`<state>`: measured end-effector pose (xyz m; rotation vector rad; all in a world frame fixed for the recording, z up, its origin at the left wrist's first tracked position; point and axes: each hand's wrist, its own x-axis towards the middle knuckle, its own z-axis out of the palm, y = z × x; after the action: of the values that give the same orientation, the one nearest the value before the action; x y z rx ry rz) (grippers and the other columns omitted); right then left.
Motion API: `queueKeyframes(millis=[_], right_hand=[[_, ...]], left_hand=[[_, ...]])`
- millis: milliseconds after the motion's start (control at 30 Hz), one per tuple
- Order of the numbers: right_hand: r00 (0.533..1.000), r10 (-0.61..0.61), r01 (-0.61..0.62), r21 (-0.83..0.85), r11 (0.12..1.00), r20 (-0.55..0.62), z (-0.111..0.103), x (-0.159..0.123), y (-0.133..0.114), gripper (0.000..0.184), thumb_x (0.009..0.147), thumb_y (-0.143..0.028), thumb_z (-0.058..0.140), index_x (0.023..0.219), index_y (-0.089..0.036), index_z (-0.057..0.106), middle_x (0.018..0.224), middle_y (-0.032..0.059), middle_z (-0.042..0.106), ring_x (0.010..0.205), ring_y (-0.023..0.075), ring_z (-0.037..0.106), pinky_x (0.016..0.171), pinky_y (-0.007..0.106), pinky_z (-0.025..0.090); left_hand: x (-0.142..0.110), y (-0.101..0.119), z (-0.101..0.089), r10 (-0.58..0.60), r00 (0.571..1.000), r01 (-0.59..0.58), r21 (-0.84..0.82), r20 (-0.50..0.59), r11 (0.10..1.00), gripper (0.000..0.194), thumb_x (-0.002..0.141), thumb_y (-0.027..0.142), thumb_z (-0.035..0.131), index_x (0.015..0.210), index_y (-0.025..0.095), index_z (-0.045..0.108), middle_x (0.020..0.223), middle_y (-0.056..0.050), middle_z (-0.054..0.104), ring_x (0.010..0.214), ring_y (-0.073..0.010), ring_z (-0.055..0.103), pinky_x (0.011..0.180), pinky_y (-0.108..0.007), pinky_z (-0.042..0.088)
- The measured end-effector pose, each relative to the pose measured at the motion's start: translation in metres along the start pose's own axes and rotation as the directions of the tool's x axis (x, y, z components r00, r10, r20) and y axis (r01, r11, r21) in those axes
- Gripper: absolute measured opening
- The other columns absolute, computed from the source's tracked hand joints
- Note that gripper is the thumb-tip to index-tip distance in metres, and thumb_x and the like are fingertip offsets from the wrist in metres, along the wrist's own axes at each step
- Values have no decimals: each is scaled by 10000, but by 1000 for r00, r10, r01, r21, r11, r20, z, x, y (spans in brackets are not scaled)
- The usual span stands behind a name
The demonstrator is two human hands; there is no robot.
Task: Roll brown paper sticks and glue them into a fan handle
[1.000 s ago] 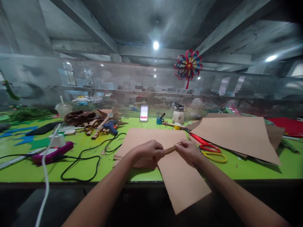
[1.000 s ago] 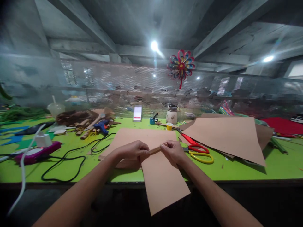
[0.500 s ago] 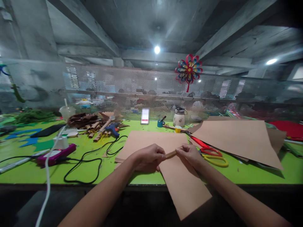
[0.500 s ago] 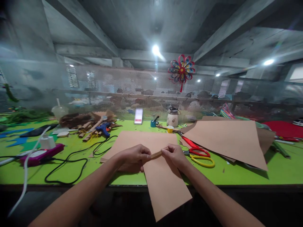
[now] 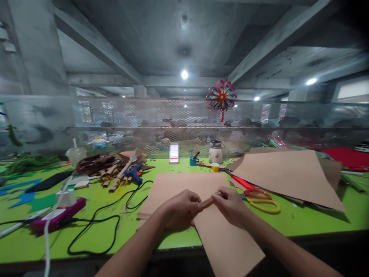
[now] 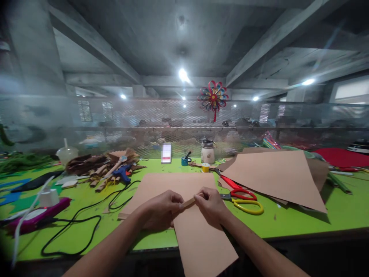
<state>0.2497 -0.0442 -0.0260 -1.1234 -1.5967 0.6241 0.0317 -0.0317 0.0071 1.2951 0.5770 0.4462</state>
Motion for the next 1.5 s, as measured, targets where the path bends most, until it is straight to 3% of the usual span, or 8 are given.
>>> queueKeyframes(millis=[200, 367, 567, 700, 900, 1167, 1367, 1500], right_hand=[[997, 41, -39, -30, 999, 59, -5, 4, -1, 286, 760, -425, 634, 654, -165, 574, 604, -11, 489, 577, 129, 416, 528, 250, 316], [986, 77, -95, 119, 988, 147, -10, 11, 0, 453, 792, -575, 581, 607, -176, 475, 611, -25, 391, 586, 116, 348, 533, 248, 293], [980, 138, -174, 293, 940, 142, -14, 6, -7, 520, 733, -636, 633, 602, -181, 418, 620, -37, 336, 578, 102, 306, 533, 246, 269], [982, 147, -178, 330, 927, 117, -13, 8, -1, 498, 697, -603, 687, 600, -168, 465, 608, -41, 351, 567, 96, 317, 538, 244, 275], [986, 109, -137, 233, 963, 129, -13, 11, 1, 481, 741, -602, 641, 637, -138, 571, 633, -3, 446, 599, 117, 385, 574, 259, 320], [999, -9, 9, 1, 1000, -45, -10, 6, -8, 442, 802, -552, 567, 583, -169, 544, 592, 9, 483, 595, 143, 412, 561, 271, 332], [989, 94, -107, 108, 988, 118, -14, 8, -2, 471, 766, -584, 594, 571, -164, 509, 565, -25, 404, 541, 108, 338, 517, 253, 259], [954, 124, -159, 114, 981, 272, -26, 16, -13, 412, 767, -545, 622, 667, -145, 605, 614, -10, 489, 565, 114, 404, 528, 237, 297]], left_hand=[[5, -1, -2, 23, 1000, -22, 82, -11, 996, 210, 651, 254, 717, 746, 152, 560, 561, 41, 478, 488, -122, 502, 522, -292, 446], [7, 5, -2, 46, 998, -33, 233, -52, 972, 211, 654, 281, 693, 758, 142, 572, 555, 59, 439, 483, -95, 449, 512, -257, 412], [6, 14, -2, 155, 988, -139, 494, 9, 858, 141, 687, 213, 603, 768, 99, 622, 611, 30, 468, 560, -88, 404, 516, -217, 324], [3, 12, 4, 141, 990, -122, 455, -9, 882, 198, 709, 280, 627, 817, 115, 615, 653, 19, 500, 592, -109, 457, 546, -233, 375], [4, 7, 5, 159, 987, -129, 456, -27, 881, 146, 730, 274, 579, 777, 137, 567, 618, 31, 479, 538, -93, 442, 524, -226, 365], [14, 8, -4, 238, 971, -170, 624, -25, 762, 96, 702, 206, 516, 763, 143, 554, 622, 31, 458, 557, -92, 406, 522, -221, 305], [5, 9, 0, 191, 981, -172, 541, 21, 823, 129, 730, 276, 561, 734, 156, 514, 629, 40, 392, 557, -88, 365, 519, -220, 284], [5, 10, -4, 128, 992, -109, 489, -5, 866, 182, 721, 315, 586, 775, 144, 563, 633, 32, 421, 550, -96, 387, 525, -228, 319]])
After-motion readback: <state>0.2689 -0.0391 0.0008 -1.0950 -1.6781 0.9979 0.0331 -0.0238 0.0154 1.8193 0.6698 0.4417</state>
